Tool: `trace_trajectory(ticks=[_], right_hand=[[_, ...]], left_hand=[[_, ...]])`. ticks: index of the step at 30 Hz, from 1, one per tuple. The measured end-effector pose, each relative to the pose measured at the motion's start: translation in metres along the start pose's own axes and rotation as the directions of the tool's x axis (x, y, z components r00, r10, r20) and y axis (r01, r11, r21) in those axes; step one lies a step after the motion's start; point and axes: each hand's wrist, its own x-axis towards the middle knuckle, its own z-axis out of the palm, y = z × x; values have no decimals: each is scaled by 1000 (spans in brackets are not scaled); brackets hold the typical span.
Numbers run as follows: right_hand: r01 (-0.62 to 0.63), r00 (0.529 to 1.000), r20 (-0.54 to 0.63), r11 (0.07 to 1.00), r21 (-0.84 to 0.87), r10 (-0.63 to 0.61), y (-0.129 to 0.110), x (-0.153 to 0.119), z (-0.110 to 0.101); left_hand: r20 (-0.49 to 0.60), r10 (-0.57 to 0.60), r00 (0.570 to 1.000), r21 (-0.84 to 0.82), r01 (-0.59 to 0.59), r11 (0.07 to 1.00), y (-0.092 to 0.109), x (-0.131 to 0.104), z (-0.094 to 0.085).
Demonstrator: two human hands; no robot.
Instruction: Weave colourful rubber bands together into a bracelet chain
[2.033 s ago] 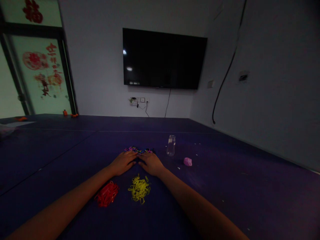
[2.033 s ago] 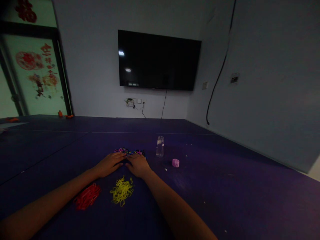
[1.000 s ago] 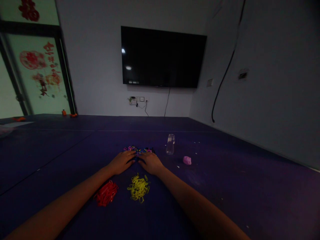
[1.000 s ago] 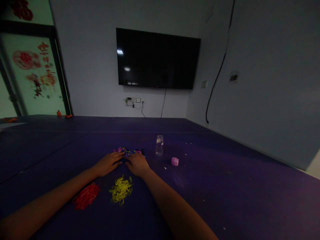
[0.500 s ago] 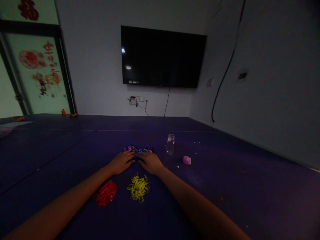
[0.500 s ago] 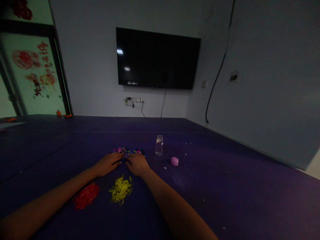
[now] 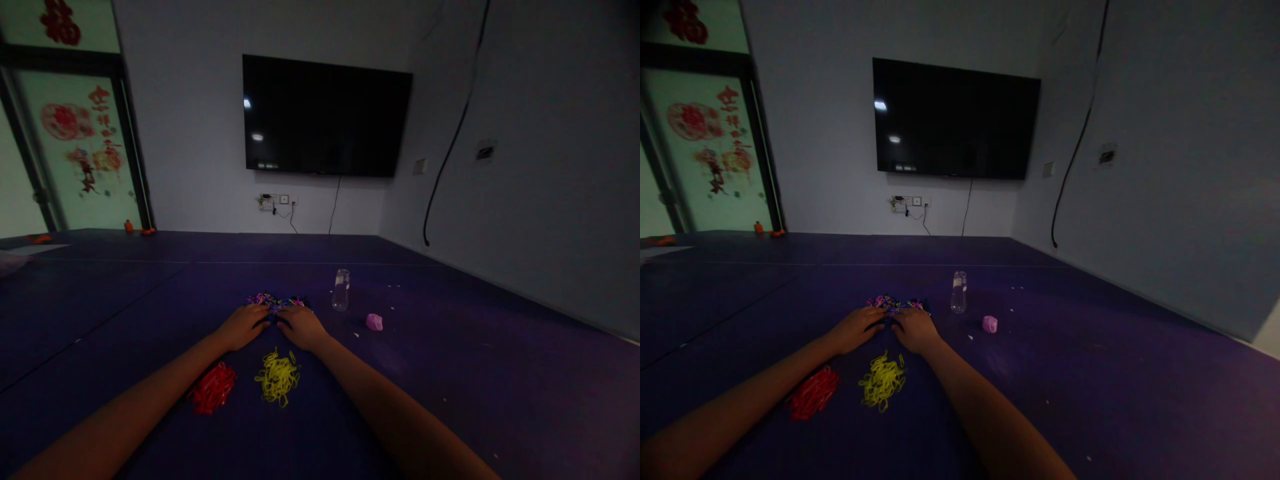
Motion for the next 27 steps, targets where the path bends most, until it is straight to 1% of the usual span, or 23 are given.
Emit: trace_trajectory(ticks=[7,12,18,27], right_hand=[[8,1000,-9,1000,-13,-8,0,0,0],[3,1000,-10,1000,-16,-3,-1,0,-2],[25,1000,-10,1000,-13,-25,0,0,-2],[7,1000,1,1000,-5,-7,-1,0,-2]], left_hand=[[-18,-6,1000,-30,5,1000,1,0,-1],[-15,-15,1000,-35,15,999,2,0,-2],[-13,-4,1000,-38,4,999,3,0,-3],[-21,-4,1000,-23,4,1000,0,0,-1]])
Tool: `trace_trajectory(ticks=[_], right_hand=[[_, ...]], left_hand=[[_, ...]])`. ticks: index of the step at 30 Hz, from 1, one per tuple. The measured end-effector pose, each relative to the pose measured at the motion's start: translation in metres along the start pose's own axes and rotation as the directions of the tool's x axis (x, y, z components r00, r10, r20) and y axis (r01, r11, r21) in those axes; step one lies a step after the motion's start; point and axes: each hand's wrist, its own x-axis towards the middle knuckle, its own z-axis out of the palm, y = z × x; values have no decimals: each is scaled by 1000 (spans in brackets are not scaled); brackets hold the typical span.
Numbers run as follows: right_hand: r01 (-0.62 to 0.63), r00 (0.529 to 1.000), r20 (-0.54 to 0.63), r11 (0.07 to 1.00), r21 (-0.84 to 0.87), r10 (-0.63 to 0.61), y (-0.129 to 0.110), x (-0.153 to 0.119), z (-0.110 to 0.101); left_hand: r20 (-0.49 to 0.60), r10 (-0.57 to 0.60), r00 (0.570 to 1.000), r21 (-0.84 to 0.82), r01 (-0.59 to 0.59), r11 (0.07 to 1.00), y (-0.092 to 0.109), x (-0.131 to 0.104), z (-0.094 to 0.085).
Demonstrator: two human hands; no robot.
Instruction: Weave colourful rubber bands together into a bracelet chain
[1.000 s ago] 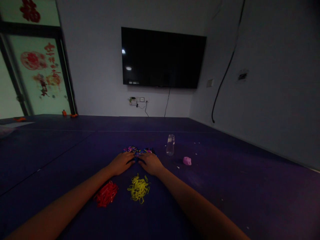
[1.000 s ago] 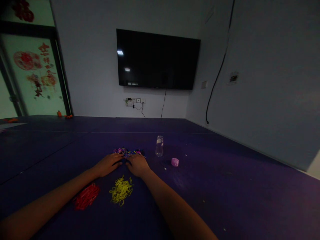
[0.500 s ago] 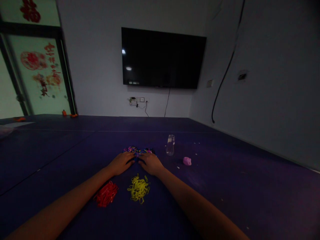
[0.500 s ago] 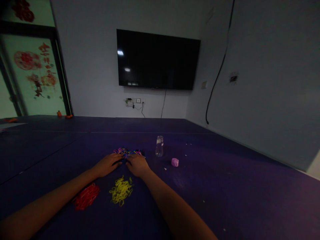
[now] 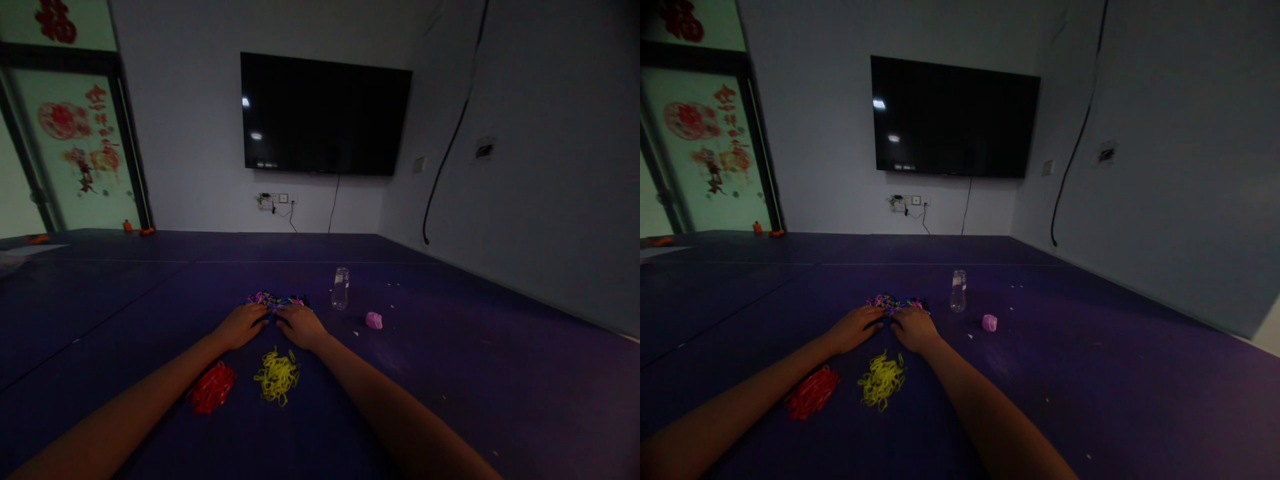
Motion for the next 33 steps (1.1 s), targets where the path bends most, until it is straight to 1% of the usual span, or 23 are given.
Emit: trace_trajectory(ticks=[10,20,28,33], right_hand=[[9,1000,-10,1000,-1,-9,1,0,1],[-1,1000,-1,1000,-13,1,2,1,3],[16,1000,-7,1000,-24,-16,1,1,2],[9,1000,-6,1000,-18,-9,1,1,1]], left_hand=[[-2,3,1000,-12,-3,1000,2,0,-1],[-2,-3,1000,-12,3,1000,-2,0,2],[10,4,1000,-16,-4,1000,0,0,-1],[-4,15,1000,-26,-15,1000,0,0,-1]])
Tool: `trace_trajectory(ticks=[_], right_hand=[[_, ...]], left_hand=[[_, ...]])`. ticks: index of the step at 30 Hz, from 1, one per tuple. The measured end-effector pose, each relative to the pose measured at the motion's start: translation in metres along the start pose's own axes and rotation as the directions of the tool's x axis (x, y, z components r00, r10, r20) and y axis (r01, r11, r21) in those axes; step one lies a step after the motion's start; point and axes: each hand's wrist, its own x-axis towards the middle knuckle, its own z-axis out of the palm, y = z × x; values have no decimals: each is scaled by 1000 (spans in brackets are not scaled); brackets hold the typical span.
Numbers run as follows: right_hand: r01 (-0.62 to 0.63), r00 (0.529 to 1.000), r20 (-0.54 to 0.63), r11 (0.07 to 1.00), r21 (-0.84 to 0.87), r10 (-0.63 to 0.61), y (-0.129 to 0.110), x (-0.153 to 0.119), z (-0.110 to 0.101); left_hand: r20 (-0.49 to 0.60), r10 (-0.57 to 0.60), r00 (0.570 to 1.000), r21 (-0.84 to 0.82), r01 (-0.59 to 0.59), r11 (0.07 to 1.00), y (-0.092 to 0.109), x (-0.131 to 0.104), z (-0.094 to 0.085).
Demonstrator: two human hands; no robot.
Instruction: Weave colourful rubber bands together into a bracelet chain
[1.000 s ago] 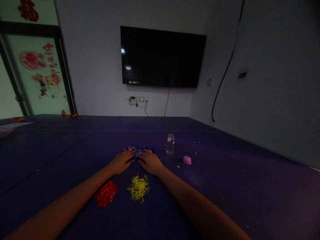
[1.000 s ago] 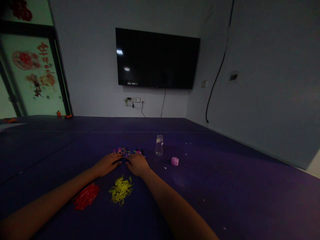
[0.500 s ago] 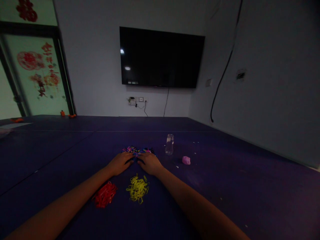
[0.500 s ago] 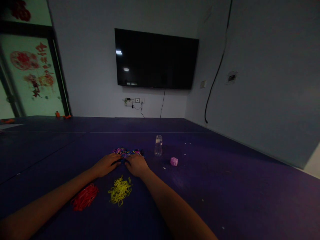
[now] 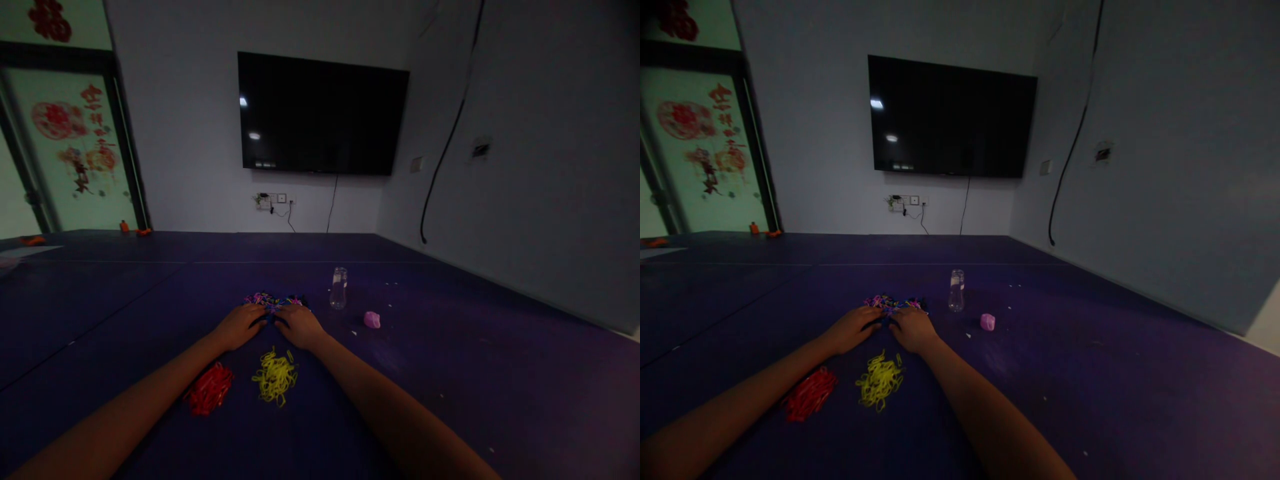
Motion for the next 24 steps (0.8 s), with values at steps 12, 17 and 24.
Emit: trace_trajectory(ticks=[12,17,24], right_hand=[[-15,1000,-1,1000,3,15,-2,-1,-1],[-12,1000,3,1000,1,12,-3,-1,-3],[5,1000,-1,1000,-7,-5,-3,-1,-3]], left_hand=[[-5,-3,1000,30,3,1000,-1,0,1],[-14,-7,1000,22,7,1000,0,0,0],[2,1,1000,27,-1,1000,1,0,-1]])
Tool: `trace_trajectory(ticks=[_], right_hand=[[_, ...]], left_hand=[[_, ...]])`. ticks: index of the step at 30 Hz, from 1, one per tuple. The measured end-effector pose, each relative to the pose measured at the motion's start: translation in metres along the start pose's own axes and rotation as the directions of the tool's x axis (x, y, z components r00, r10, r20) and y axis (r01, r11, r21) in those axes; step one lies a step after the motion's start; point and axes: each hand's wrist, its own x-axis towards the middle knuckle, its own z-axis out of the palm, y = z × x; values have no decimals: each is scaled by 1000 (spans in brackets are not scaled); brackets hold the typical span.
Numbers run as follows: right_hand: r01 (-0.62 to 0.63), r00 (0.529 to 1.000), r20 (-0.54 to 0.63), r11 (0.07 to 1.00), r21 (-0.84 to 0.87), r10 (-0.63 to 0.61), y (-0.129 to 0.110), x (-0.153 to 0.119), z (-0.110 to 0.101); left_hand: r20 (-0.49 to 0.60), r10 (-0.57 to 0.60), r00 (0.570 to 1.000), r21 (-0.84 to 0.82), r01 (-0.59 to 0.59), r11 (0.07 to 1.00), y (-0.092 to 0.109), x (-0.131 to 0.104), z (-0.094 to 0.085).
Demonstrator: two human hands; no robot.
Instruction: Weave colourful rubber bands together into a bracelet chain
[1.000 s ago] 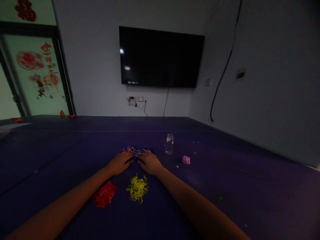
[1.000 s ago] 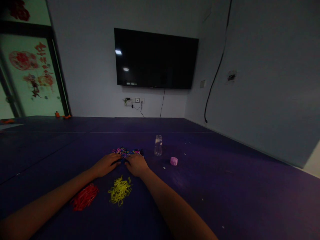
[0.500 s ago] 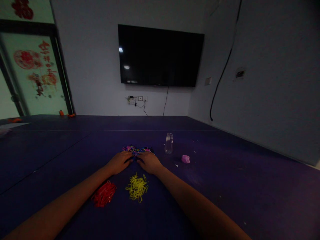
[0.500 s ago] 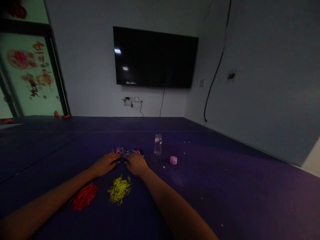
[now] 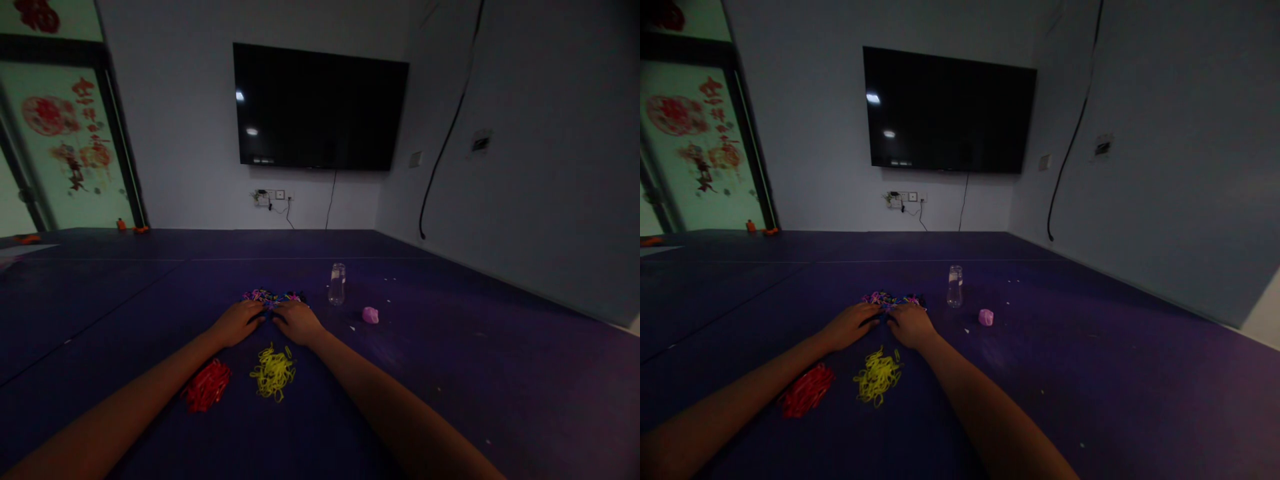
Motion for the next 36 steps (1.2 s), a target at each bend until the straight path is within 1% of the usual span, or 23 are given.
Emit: trace_trajectory(ticks=[6,10,16,22,28,36], right_hand=[[26,1000,-12,999,-23,-27,1,0,2],[44,999,-6,998,-35,-45,1,1,3],[44,999,-7,997,-56,-45,2,2,4],[46,999,-11,998,-38,-46,1,1,2],[42,999,8,998,-50,-42,-1,0,-2],[34,999,24,997,-70,-32,-3,1,-3]], left_hand=[[-15,3,1000,1,-3,1000,-1,0,2],[3,-4,1000,1,4,1000,-1,0,1],[7,-15,1000,6,15,1000,3,0,-2],[-9,-15,1000,7,15,1000,3,0,0],[-8,-3,1000,9,3,1000,1,0,1],[-10,1,1000,-16,-1,1000,2,0,-2]])
